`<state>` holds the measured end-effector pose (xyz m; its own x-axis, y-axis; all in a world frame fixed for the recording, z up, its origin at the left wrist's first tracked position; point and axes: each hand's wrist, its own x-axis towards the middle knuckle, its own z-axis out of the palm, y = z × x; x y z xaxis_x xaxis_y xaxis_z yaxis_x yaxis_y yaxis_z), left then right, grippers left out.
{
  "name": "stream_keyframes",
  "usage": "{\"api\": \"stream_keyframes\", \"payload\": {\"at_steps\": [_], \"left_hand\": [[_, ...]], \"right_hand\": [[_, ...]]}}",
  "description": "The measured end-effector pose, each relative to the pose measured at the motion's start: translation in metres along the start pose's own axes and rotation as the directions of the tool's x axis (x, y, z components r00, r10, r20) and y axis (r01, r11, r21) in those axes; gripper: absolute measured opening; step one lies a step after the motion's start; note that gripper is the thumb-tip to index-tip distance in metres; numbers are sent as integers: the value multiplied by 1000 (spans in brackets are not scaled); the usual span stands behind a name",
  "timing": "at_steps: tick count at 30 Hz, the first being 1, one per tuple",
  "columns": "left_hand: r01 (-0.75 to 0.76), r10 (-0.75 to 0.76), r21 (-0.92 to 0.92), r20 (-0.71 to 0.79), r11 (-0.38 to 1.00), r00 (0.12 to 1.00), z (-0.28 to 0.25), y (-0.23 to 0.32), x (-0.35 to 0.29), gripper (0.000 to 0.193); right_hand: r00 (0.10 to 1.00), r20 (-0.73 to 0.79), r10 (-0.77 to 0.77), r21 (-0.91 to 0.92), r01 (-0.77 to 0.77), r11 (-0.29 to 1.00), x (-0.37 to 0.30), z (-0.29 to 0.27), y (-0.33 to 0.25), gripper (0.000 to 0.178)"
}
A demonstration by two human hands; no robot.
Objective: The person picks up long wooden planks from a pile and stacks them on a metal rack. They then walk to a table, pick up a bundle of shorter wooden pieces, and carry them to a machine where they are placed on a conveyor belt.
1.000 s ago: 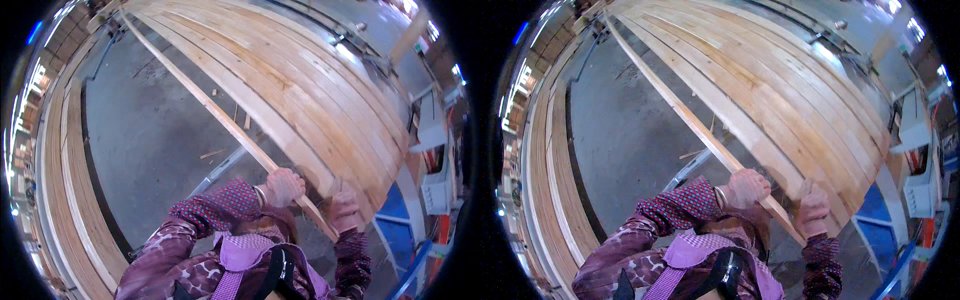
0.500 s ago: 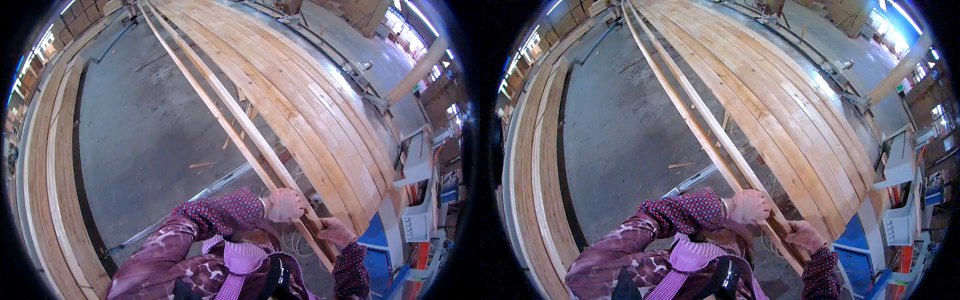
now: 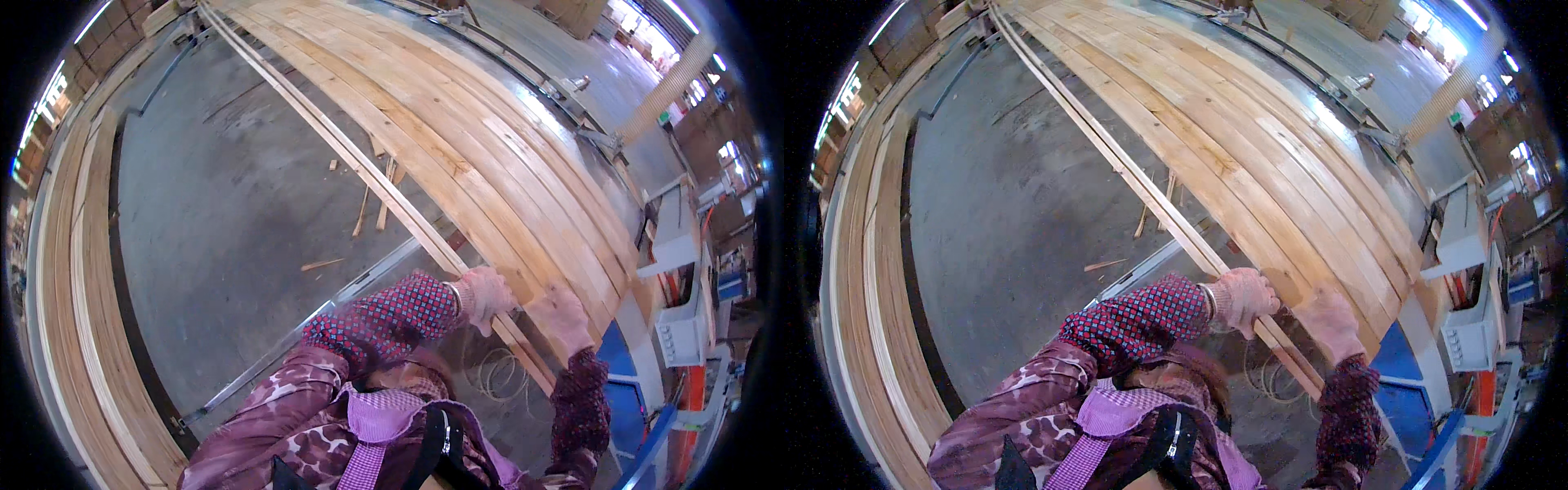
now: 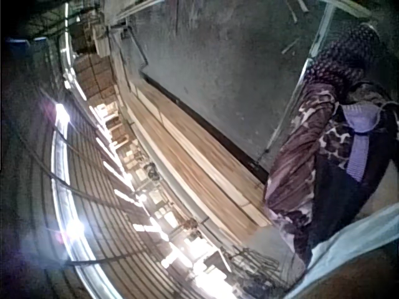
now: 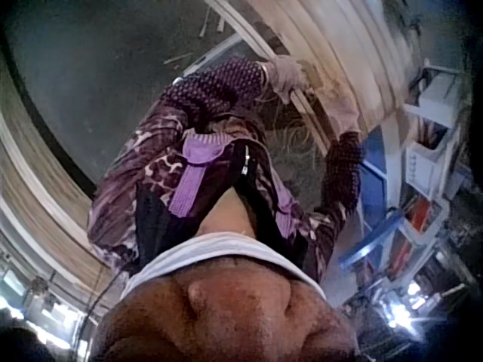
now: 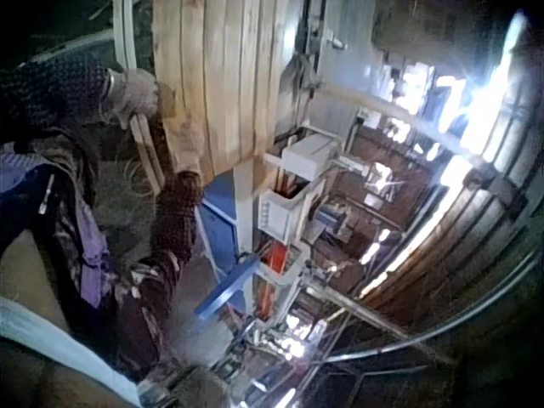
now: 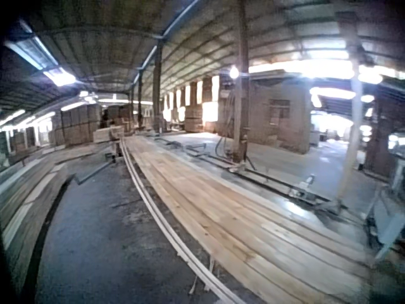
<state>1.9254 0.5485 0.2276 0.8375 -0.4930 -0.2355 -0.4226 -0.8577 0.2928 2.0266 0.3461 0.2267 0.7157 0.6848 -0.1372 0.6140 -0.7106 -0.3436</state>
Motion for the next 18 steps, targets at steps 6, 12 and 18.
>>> {"api": "stream_keyframes", "payload": {"at_steps": [6,12,18], "left_hand": [[-90,103,113,-120,990,987,16,-9,8,56],[142,200,421,-666,896,719,22,-12,7,71],[100,-100,-15,-1,995,995,-19,-5,18,57]], "right_hand": [[996,85,29,-588,27,808,6,35,-8,45],[901,414,-131,-51,166,985,-1,-5,10,50],[803,519,-291,455,29,890,9,-48,11,43]]}}
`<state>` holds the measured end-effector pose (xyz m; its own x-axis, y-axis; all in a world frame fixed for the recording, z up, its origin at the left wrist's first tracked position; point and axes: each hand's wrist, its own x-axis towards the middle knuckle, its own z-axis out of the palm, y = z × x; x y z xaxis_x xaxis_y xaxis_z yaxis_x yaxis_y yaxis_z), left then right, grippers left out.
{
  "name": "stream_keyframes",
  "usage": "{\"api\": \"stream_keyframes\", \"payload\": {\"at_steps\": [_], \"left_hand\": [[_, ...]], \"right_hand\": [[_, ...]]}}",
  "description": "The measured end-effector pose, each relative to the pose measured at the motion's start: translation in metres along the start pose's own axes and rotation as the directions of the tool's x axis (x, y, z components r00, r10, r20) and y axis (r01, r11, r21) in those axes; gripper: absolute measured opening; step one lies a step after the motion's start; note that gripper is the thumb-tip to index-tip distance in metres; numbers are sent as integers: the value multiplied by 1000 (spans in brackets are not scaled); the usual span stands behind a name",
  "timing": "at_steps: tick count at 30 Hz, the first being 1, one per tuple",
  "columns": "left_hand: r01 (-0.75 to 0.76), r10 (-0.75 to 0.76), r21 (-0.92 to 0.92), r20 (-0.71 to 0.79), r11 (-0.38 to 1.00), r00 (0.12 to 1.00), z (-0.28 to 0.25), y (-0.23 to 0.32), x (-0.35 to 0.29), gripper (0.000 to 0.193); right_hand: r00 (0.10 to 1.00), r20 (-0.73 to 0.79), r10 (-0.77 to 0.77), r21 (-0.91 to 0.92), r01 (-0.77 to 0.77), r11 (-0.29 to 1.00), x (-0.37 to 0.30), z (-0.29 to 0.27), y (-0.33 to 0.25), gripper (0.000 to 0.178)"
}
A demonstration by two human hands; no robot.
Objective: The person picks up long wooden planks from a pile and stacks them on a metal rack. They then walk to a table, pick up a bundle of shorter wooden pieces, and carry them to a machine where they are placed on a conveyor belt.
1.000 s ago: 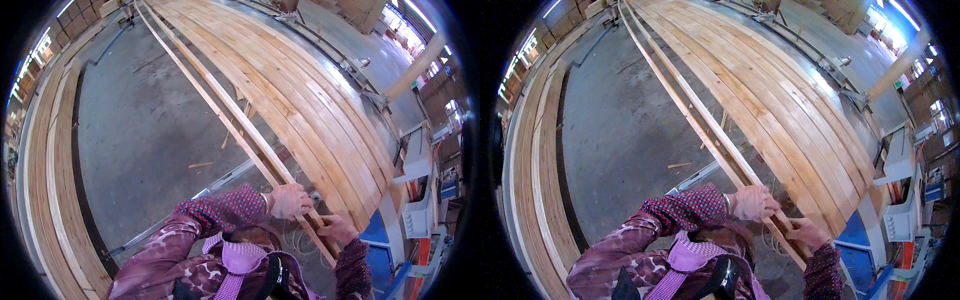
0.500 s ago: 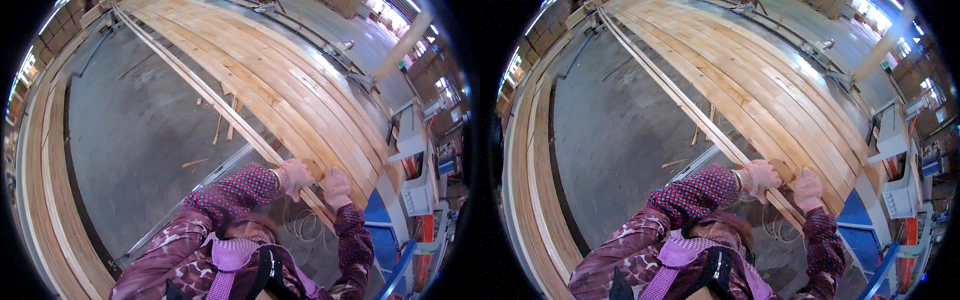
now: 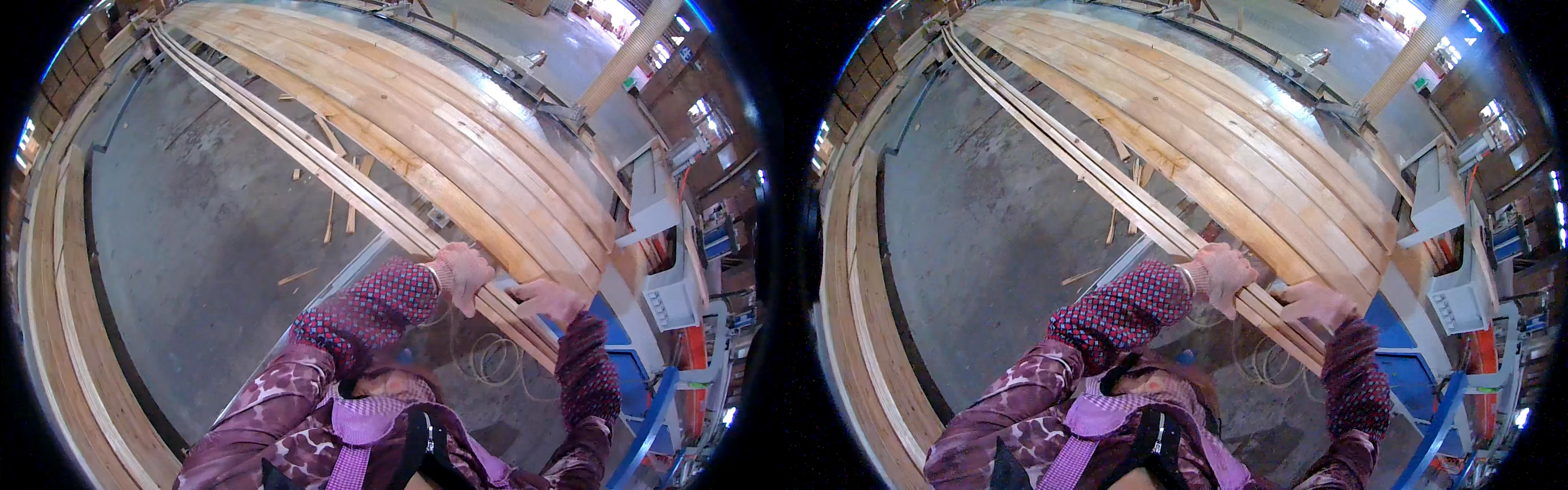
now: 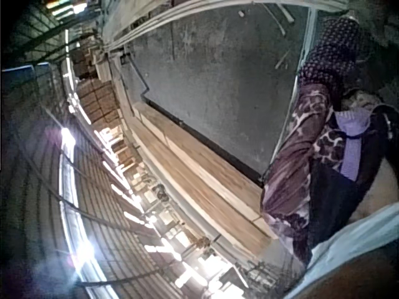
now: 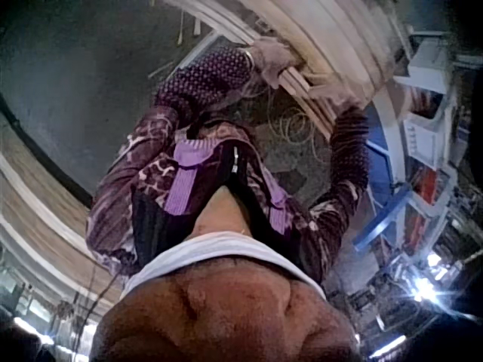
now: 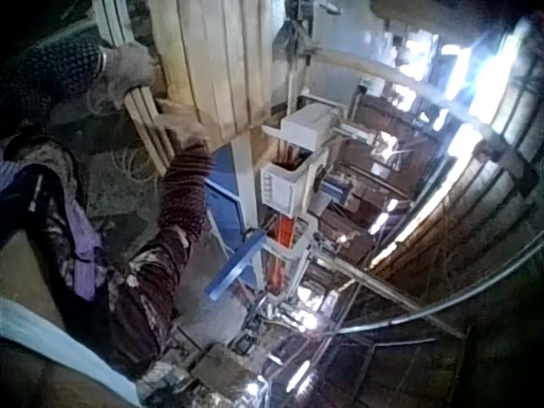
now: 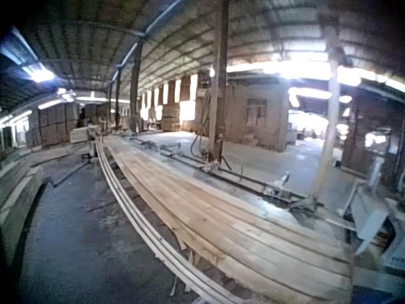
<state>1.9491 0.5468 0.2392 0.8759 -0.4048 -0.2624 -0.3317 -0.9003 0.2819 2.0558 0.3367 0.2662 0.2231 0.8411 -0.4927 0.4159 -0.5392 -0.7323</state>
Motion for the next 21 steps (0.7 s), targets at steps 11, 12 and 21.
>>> {"api": "stream_keyframes", "payload": {"at_steps": [11,12,21], "left_hand": [[-48,47,17,40,999,998,-21,-6,30,53],[-80,84,84,-49,993,995,-20,-6,29,55],[-94,124,215,-131,972,984,-25,-1,21,74]], "right_hand": [[802,-588,110,-608,-527,593,24,10,20,47],[795,-596,116,-630,-552,546,28,9,21,36],[823,-567,-20,-794,-540,279,39,16,28,27]]}}
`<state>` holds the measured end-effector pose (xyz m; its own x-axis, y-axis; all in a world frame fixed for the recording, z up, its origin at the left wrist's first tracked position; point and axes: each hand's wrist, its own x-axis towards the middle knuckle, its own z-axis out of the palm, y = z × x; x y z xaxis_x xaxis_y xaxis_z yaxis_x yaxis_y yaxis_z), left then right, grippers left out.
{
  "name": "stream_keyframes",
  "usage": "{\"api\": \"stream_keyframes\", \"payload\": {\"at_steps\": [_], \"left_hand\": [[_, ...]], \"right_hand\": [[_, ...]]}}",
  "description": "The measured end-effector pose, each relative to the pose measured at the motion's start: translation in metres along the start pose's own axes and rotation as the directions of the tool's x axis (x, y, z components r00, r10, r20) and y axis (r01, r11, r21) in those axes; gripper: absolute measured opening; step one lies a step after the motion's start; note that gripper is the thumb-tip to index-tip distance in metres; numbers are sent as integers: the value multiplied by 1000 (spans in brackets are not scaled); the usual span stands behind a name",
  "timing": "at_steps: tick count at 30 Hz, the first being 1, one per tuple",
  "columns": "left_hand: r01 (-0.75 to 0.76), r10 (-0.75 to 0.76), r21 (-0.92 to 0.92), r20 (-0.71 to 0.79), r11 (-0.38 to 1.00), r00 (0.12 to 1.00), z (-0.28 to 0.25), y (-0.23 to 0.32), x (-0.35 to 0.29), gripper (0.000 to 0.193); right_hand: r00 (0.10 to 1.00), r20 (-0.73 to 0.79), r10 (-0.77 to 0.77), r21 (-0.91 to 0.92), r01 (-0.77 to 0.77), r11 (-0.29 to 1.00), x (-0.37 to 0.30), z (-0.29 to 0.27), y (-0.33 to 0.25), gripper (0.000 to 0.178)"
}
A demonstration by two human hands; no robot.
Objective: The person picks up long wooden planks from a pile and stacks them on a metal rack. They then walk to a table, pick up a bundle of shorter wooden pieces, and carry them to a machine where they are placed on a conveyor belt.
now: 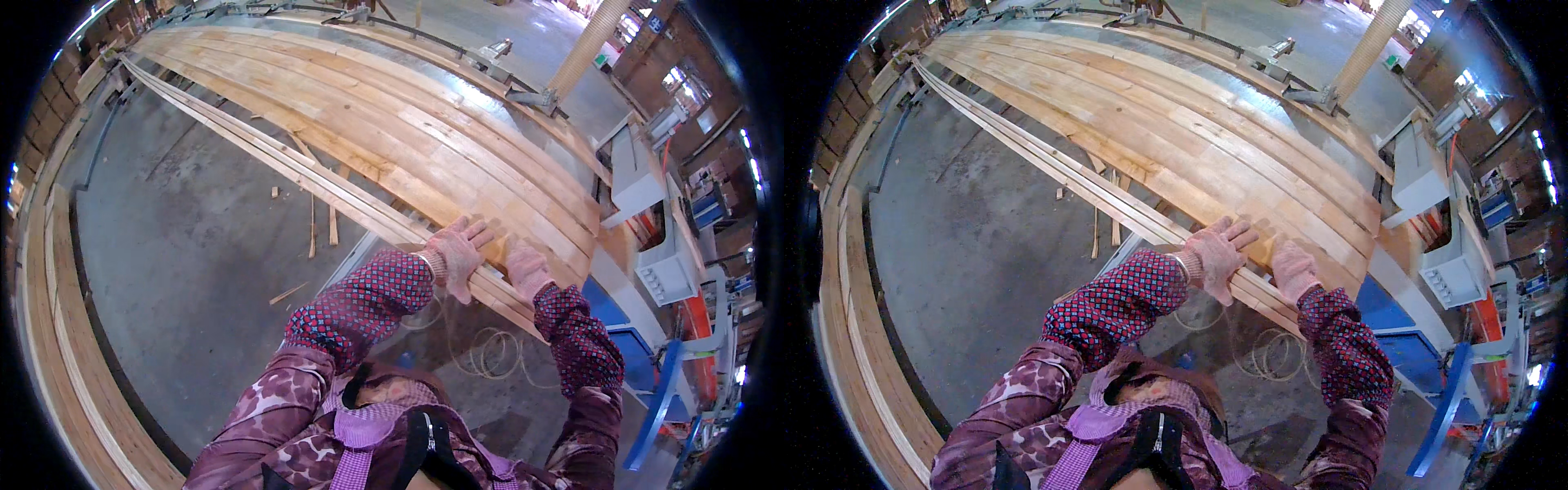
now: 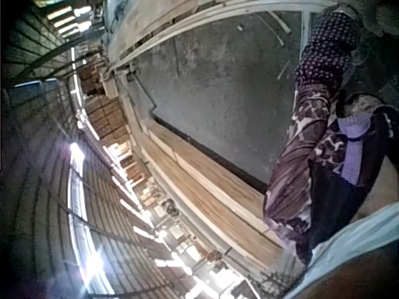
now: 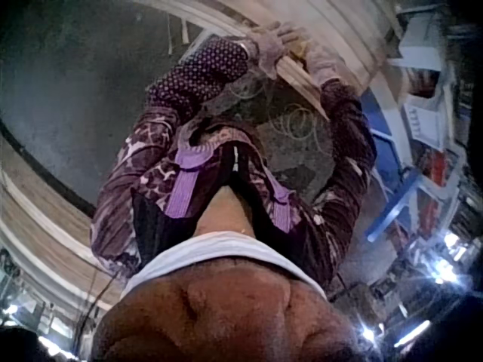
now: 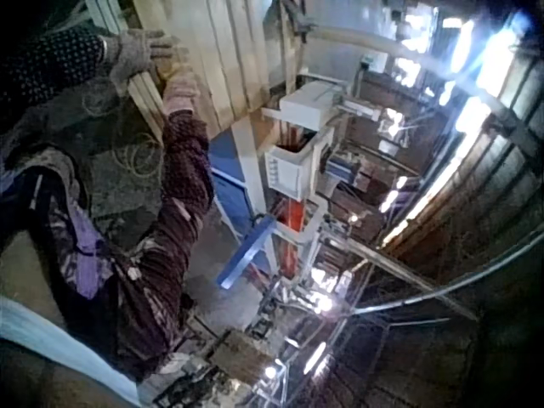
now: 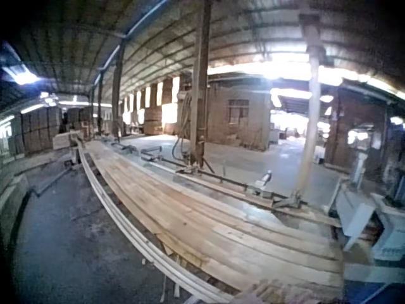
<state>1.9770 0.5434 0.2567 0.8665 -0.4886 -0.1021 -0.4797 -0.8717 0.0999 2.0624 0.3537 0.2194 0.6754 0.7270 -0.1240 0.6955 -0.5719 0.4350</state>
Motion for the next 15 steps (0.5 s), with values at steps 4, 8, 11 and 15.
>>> {"api": "stream_keyframes", "payload": {"at_steps": [4,8,11,15], "left_hand": [[14,-14,-4,-117,1000,993,4,0,-4,88],[43,-50,-31,-272,999,961,5,0,-9,104],[70,-84,-77,-191,995,978,-2,-1,-4,93],[141,-117,-154,151,978,982,-12,-4,8,71]], "right_hand": [[999,44,-4,163,-3,987,8,-9,8,20],[934,292,-206,565,5,825,7,-36,54,17],[848,450,-281,845,-302,441,1,-37,77,21],[984,159,-77,931,-124,344,19,-1,69,21]]}}
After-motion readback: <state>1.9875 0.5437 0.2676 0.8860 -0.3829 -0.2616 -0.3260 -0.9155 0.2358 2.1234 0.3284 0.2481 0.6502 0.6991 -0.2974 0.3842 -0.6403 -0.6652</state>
